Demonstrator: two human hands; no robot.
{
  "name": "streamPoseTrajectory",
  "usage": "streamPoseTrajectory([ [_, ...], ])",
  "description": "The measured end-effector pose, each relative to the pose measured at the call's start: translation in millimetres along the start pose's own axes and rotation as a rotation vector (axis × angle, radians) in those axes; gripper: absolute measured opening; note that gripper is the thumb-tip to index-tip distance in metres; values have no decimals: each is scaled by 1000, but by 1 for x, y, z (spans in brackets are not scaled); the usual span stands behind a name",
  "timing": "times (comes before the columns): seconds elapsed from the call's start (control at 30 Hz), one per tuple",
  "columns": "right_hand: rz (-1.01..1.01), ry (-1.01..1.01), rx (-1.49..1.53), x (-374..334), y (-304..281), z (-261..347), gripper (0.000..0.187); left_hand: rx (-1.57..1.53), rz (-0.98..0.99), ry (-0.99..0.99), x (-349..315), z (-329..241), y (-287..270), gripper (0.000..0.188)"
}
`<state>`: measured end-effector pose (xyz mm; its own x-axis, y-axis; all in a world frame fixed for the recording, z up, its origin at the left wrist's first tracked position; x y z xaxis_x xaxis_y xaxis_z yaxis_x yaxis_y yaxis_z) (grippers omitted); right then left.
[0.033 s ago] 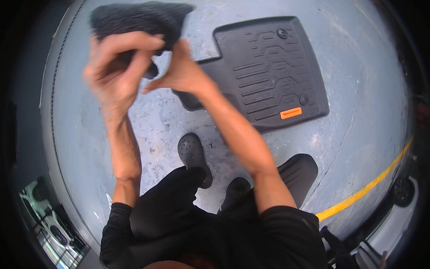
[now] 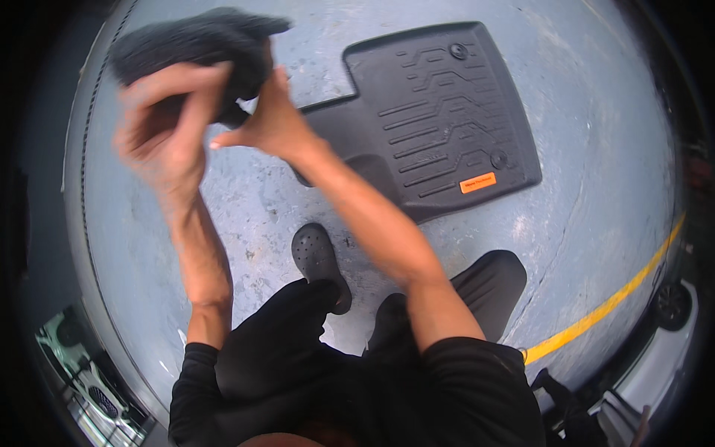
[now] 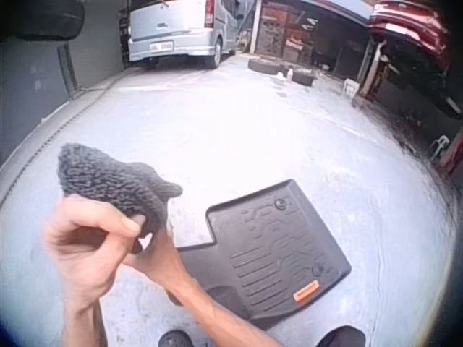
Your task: The person removes black rubber floor mats from the interior of a white car and wipes them with a gray cloth. They then place the cleaned mats into the trunk of the car, arranging them alongside a blue bag and a yellow bag.
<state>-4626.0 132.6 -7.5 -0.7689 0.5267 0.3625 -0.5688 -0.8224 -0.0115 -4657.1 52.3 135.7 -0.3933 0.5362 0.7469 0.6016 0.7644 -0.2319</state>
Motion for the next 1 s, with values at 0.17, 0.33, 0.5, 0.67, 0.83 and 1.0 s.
streamPoseTrajectory([
  [0.17,-175,34,-195,6,21,-18,104,-233,-518,-133,-42,41,-110,52],
  [0.33,-80,113,192,8,22,8,87,314,-353,-1025,-179,80,-121,105],
  [0.5,3,126,9,-25,85,36,71,300,132,-841,-243,102,-76,90],
  [0.67,84,154,308,-17,78,74,47,195,-225,-867,-224,89,-60,59],
  [0.83,610,295,-150,-16,-24,13,95,375,-68,-886,-168,54,-102,29],
  [1.0,355,1019,837,-83,-10,-54,107,711,201,-861,-167,49,-72,33],
])
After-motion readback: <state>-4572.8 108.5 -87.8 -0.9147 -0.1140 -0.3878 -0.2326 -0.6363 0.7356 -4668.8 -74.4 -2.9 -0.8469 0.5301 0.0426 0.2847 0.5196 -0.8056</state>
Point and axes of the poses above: each hand's wrist, its own x-axis towards the middle knuckle, its own y-axis out of the palm, z = x × y, the point moved 1 cm from there along x, towards the middle knuckle, and after that the axes turned 1 degree about -y, right-handed, at the moved point
